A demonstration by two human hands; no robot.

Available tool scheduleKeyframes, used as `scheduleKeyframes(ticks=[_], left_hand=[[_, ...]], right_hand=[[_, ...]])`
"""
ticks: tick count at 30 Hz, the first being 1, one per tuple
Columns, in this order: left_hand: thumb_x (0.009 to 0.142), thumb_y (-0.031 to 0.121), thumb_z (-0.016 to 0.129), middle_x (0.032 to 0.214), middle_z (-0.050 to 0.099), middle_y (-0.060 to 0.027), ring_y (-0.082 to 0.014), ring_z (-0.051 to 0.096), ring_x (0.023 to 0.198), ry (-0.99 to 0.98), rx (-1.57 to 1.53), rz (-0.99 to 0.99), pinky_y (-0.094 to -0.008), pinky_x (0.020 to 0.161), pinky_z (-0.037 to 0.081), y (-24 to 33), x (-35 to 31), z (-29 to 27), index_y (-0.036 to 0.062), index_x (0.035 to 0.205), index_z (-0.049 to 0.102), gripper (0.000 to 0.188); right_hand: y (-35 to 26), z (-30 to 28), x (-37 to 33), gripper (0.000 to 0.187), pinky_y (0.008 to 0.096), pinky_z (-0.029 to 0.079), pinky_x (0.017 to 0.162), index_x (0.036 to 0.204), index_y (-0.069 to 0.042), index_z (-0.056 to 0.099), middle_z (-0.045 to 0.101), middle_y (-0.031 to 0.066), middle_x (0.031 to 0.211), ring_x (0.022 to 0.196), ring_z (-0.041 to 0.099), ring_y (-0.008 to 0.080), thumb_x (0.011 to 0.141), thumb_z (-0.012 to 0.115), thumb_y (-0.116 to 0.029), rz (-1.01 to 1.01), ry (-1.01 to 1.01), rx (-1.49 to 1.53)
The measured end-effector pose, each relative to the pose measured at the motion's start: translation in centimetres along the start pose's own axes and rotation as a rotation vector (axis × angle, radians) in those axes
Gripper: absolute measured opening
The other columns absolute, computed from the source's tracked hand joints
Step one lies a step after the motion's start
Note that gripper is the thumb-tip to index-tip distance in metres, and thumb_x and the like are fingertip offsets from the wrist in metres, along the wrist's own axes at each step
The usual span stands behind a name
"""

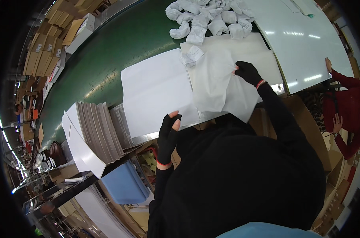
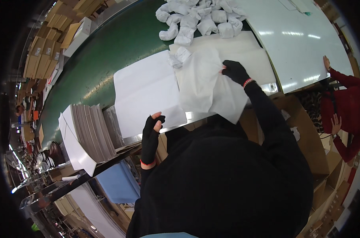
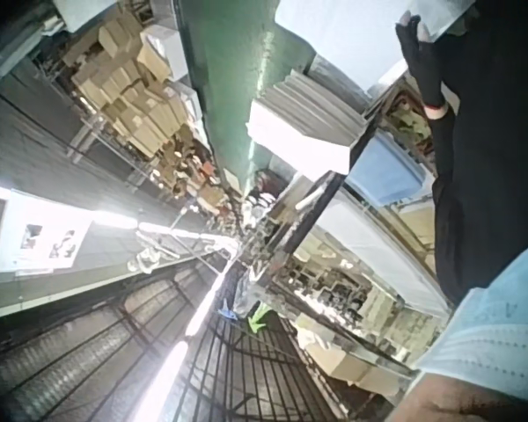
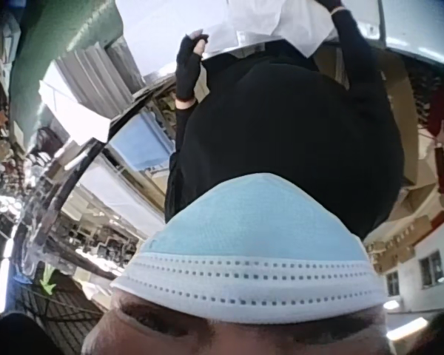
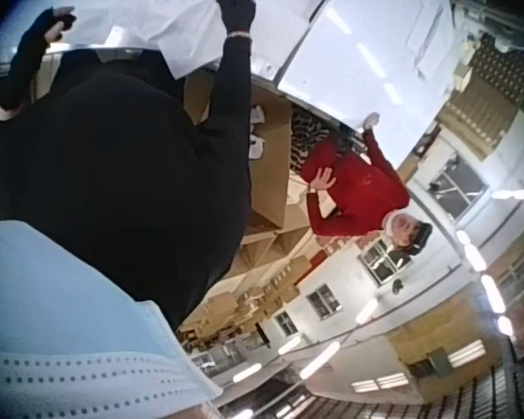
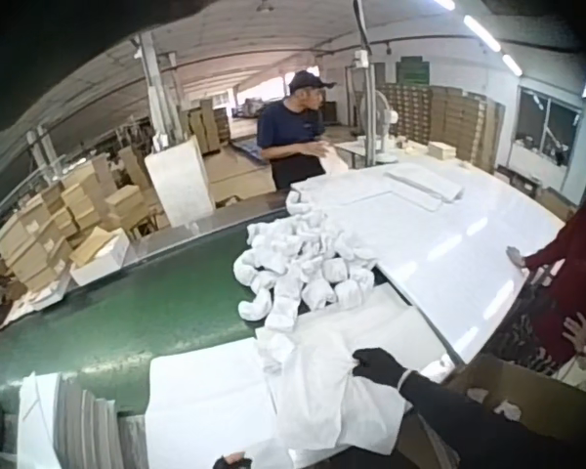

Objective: The person wraps small white items in white paper sheets on a green workbench. They fold the paper around each item and place the wrapped bundle into a cardboard box. The process is repeated continuously throughout the video.

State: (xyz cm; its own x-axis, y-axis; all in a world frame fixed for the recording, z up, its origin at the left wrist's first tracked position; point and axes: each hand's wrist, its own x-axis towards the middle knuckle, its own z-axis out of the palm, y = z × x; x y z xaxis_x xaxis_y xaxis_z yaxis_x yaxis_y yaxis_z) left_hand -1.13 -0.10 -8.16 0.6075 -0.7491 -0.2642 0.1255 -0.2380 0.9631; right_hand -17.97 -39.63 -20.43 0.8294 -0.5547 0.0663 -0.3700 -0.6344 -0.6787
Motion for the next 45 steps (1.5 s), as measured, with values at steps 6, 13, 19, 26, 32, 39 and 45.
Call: scheduleKeyframes(ticks=[6, 13, 19, 26, 32, 39, 45], left_hand=[[0.071, 0.020, 0.079, 0.106, 0.062, -0.0108, -0.0262, 0.059, 0.106, 0.098, 0.297, 0.337, -0.0371, 0.089, 0.046, 1.0, 3.9, 8.3, 0.0044, 0.134, 0.042, 0.075], [0.081, 0.028, 0.075, 0.084, 0.068, -0.0159, -0.0168, 0.062, 0.063, 0.388, 0.520, 0.085, -0.0303, 0.068, 0.051, 0.0, 9.6, -3.3, -0.0021, 0.121, 0.057, 0.053], [0.083, 0.024, 0.072, 0.112, 0.065, -0.0136, -0.0190, 0.062, 0.100, 0.115, 0.681, 0.265, -0.0322, 0.086, 0.048, 13.4, 6.8, -14.5, 0.0050, 0.127, 0.054, 0.051], [0.063, 0.057, 0.076, 0.149, 0.029, -0.0202, -0.0385, 0.029, 0.137, 0.250, 1.669, 0.226, -0.0656, 0.104, 0.021, 0.5, 15.2, -16.4, 0.0072, 0.148, 0.023, 0.112], [0.067, 0.059, 0.073, 0.151, 0.023, -0.0217, -0.0427, 0.018, 0.140, 0.451, 1.285, 0.385, -0.0639, 0.108, 0.013, -2.0, 12.9, -10.3, 0.0050, 0.147, 0.023, 0.110], [0.062, 0.026, 0.083, 0.133, 0.048, -0.0137, -0.0346, 0.037, 0.133, 0.001, 0.798, 0.678, -0.0528, 0.104, 0.031, -1.5, 9.0, 3.4, 0.0098, 0.131, 0.050, 0.079], [0.093, 0.020, 0.055, 0.073, 0.062, -0.0096, -0.0202, 0.059, 0.064, 0.587, 0.177, 0.261, -0.0361, 0.059, 0.046, -3.7, 8.7, -4.7, 0.0009, 0.097, 0.062, 0.021]], right_hand=[[-18.6, -1.2, -3.6, 0.012, 0.0313, 0.050, 0.078, 0.092, 0.000, 0.066, 0.067, 0.0066, 0.085, 0.082, 0.063, 0.0127, 0.087, 0.066, -0.011, -0.228, -0.458, 0.580], [-7.8, -0.1, -1.9, 0.032, 0.0356, 0.049, 0.085, 0.108, -0.004, 0.061, 0.064, 0.0106, 0.104, 0.098, 0.063, 0.0260, 0.083, 0.070, -0.020, -0.154, 0.156, 0.004], [3.9, 2.1, -6.8, 0.095, 0.0589, 0.005, 0.112, 0.151, -0.008, 0.014, 0.005, 0.0171, 0.158, 0.144, 0.004, 0.0411, 0.081, 0.064, -0.050, -0.047, 0.007, -0.495], [3.0, 3.2, -6.3, 0.068, 0.0534, 0.015, 0.113, 0.146, -0.012, 0.033, 0.022, 0.0163, 0.154, 0.142, 0.018, 0.0357, 0.087, 0.062, -0.031, 0.023, 0.072, -0.581], [4.5, 0.5, -3.3, 0.039, 0.0392, 0.045, 0.094, 0.124, -0.002, 0.058, 0.054, 0.0184, 0.131, 0.115, 0.055, 0.0300, 0.093, 0.058, -0.025, 0.202, 0.259, -0.091], [-20.8, -0.1, -2.1, 0.024, 0.0292, 0.049, 0.075, 0.103, 0.000, 0.065, 0.068, 0.0073, 0.094, 0.085, 0.063, 0.0166, 0.084, 0.070, -0.013, -0.271, -0.356, 0.404], [-3.0, 1.9, -2.8, 0.068, 0.0451, 0.037, 0.104, 0.131, -0.006, 0.050, 0.047, 0.0142, 0.138, 0.130, 0.042, 0.0335, 0.071, 0.079, -0.025, -0.207, 0.117, -0.290]])
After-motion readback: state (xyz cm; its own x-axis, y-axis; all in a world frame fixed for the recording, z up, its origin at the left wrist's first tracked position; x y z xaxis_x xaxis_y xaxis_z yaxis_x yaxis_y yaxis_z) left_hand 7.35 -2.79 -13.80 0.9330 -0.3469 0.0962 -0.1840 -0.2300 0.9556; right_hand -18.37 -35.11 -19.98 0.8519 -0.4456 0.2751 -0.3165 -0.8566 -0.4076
